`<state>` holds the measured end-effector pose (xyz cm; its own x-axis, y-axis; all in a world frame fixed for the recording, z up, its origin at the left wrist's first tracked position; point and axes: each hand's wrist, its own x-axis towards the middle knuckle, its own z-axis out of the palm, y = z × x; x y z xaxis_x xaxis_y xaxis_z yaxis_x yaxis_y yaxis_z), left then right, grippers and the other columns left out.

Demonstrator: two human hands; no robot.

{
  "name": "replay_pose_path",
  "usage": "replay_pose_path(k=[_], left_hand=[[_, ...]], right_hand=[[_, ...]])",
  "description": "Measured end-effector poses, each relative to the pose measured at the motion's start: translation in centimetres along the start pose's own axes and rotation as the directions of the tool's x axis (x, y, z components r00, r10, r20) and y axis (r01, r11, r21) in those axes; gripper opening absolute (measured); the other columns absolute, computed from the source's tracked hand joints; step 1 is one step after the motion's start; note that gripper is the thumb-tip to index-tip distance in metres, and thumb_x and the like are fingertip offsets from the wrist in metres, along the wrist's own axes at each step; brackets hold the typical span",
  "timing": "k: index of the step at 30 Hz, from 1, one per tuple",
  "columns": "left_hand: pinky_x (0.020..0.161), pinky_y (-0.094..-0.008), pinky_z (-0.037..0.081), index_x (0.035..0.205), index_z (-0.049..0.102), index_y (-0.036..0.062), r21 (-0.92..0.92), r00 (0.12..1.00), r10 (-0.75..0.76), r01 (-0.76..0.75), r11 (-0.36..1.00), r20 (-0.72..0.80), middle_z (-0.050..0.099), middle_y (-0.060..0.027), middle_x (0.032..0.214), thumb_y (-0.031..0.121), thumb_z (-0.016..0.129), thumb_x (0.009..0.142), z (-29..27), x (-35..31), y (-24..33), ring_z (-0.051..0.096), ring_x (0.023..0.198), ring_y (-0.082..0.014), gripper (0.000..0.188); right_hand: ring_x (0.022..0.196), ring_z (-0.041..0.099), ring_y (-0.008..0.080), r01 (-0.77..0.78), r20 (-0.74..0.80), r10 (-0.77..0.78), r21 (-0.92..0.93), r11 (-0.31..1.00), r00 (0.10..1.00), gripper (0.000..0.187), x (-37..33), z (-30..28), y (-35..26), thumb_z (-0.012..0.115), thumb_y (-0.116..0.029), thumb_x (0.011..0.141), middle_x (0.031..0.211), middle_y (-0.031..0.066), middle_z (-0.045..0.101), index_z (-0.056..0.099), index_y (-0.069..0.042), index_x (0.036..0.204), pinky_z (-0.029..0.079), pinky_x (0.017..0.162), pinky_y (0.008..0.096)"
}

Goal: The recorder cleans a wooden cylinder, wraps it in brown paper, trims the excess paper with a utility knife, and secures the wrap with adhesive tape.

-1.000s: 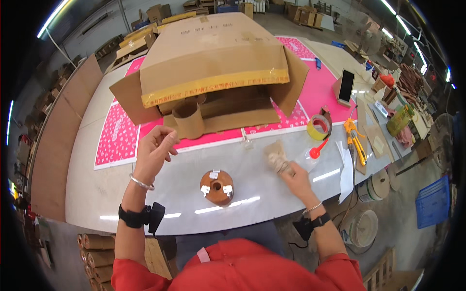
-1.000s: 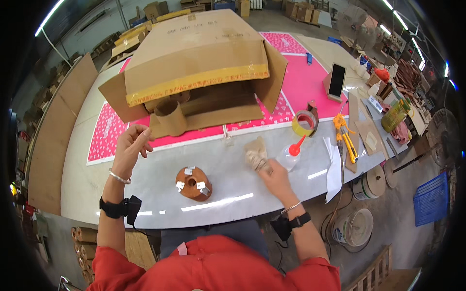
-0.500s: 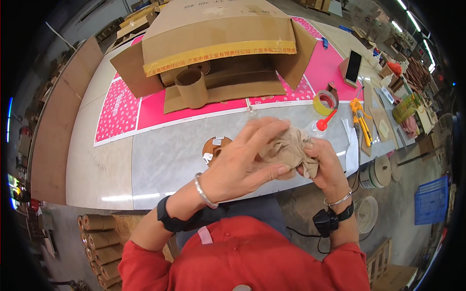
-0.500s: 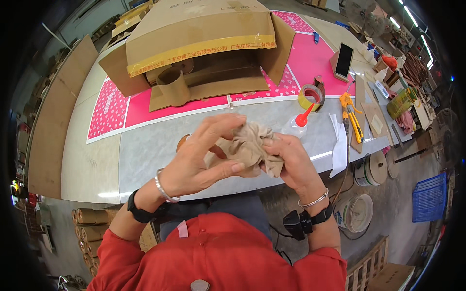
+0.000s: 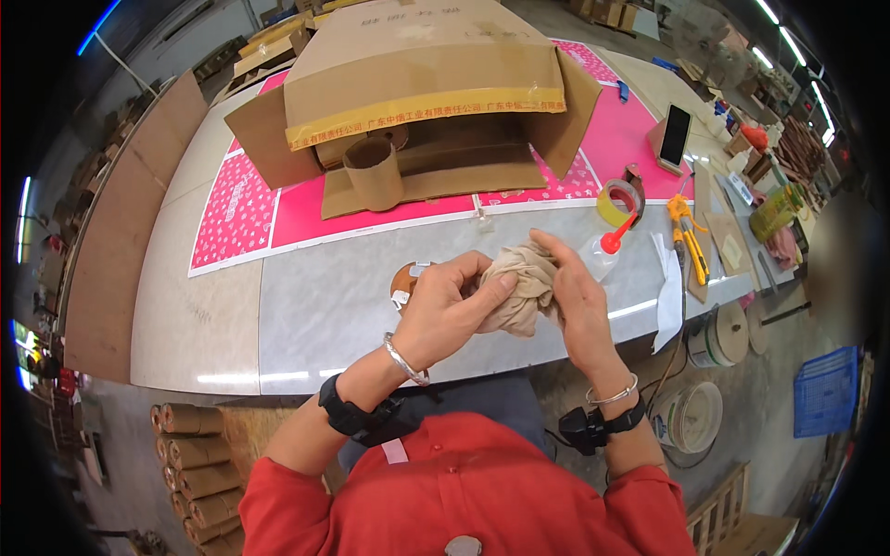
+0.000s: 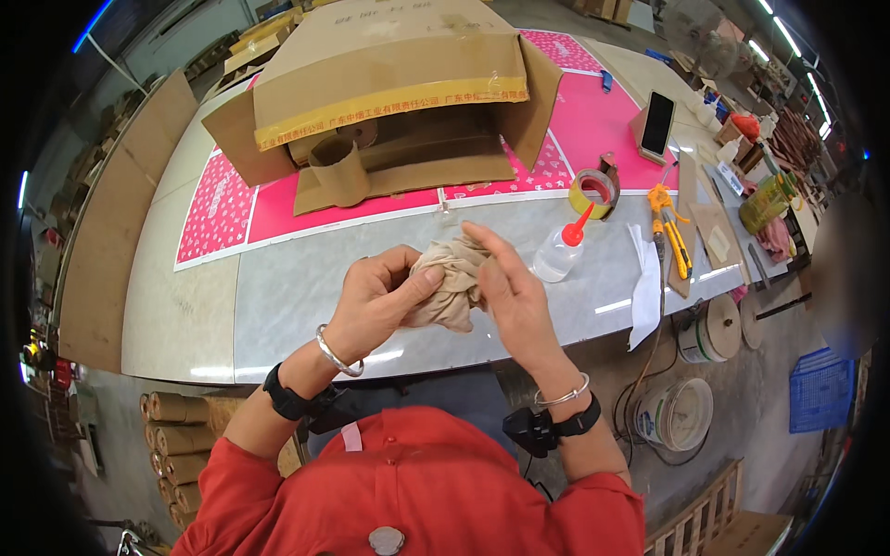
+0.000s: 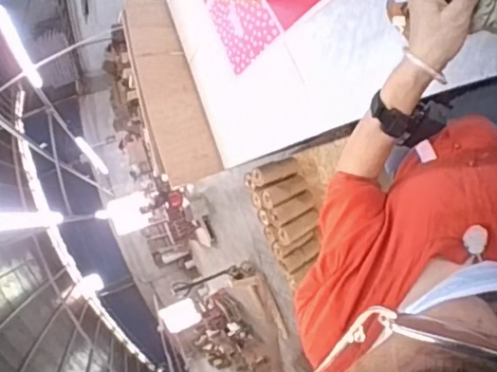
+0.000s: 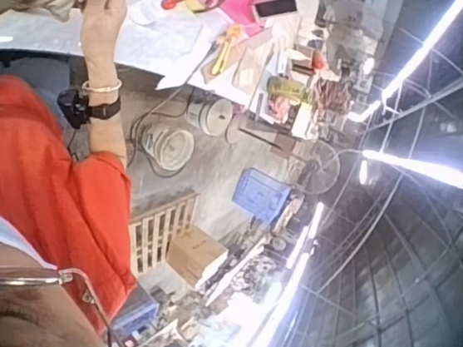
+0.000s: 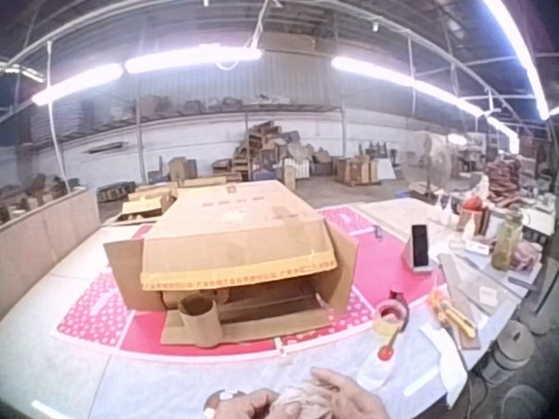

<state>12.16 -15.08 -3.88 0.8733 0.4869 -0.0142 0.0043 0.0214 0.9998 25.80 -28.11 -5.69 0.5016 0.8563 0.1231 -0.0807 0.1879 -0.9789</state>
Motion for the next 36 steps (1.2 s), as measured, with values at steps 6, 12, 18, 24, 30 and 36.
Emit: replay_pose_path(k=[6,12,18,24,30,36], left_hand=[[0.053,-0.0198,0.04,0.101,0.06,-0.0001,-0.284,0.995,-0.095,0.099,0.954,0.028,0.06,0.0006,0.081,0.025,0.06,0.094,0.2,-0.2,0.4,0.049,0.065,-0.0035,0.026],[0.061,-0.0205,0.046,0.107,0.055,0.0007,-0.049,0.985,0.047,-0.056,0.997,-0.165,0.06,0.0001,0.084,0.016,0.061,0.093,-1.2,0.7,-2.0,0.053,0.068,-0.0039,0.022],[0.071,-0.0218,0.047,0.114,0.052,-0.0023,-0.046,0.972,0.164,-0.174,0.984,-0.166,0.061,-0.0033,0.091,0.02,0.057,0.096,0.1,-0.2,-3.8,0.055,0.08,-0.0063,0.029],[0.087,-0.025,0.045,0.125,0.051,-0.0032,-0.087,0.997,0.073,-0.074,0.993,-0.013,0.059,-0.0048,0.107,0.022,0.049,0.1,0.4,-1.2,-4.8,0.054,0.1,-0.0101,0.035],[0.096,-0.0331,0.039,0.123,0.058,0.0026,0.056,0.958,0.281,-0.279,0.959,-0.048,0.037,-0.0088,0.136,0.011,0.049,0.094,0.7,-1.6,-6.3,0.046,0.114,-0.0193,0.032],[0.074,-0.0285,0.047,0.122,0.056,0.0034,0.318,0.927,0.34,-0.278,0.906,-0.159,0.046,-0.0104,0.125,-0.002,0.054,0.085,1.9,-3.8,-6.3,0.055,0.088,-0.0169,0.037]], right_hand=[[0.102,0.053,0.0108,0.063,0.071,-0.053,-0.155,0.986,0.996,0.045,-0.3,0.6,1.2,0.057,-0.021,0.096,0.113,0.0052,0.06,0.047,0.002,0.133,0.043,0.091,0.0264],[0.099,0.052,0.0073,-0.115,0.143,0.113,0.004,0.993,0.983,0.04,-1.0,0.1,0.4,0.057,-0.024,0.096,0.11,0.0043,0.061,0.052,0.004,0.125,0.044,0.087,0.0235],[0.089,0.055,0.007,-0.127,0.021,0.126,0.083,0.988,0.992,0.034,-1.1,-0.2,0.3,0.058,-0.027,0.096,0.098,0.0015,0.061,0.056,0.003,0.111,0.044,0.082,0.0212],[0.095,0.057,0.0137,-0.16,0.025,0.158,0.066,0.985,0.987,0.035,-1.3,0.4,1.3,0.064,-0.026,0.092,0.108,0.0065,0.057,0.058,0.002,0.112,0.045,0.086,0.0272],[0.115,0.052,0.0195,0.103,0.047,-0.102,-0.015,0.995,0.994,0.033,-1.4,1.5,2.9,0.07,-0.017,0.085,0.133,0.0136,0.048,0.061,0.002,0.111,0.041,0.098,0.0315],[0.112,0.054,0.0178,0.002,0.105,0.012,-0.131,0.991,0.994,0.032,-3.3,1.2,1.5,0.072,-0.007,0.081,0.125,0.0132,0.055,0.061,0.002,0.109,0.043,0.094,0.0297]])
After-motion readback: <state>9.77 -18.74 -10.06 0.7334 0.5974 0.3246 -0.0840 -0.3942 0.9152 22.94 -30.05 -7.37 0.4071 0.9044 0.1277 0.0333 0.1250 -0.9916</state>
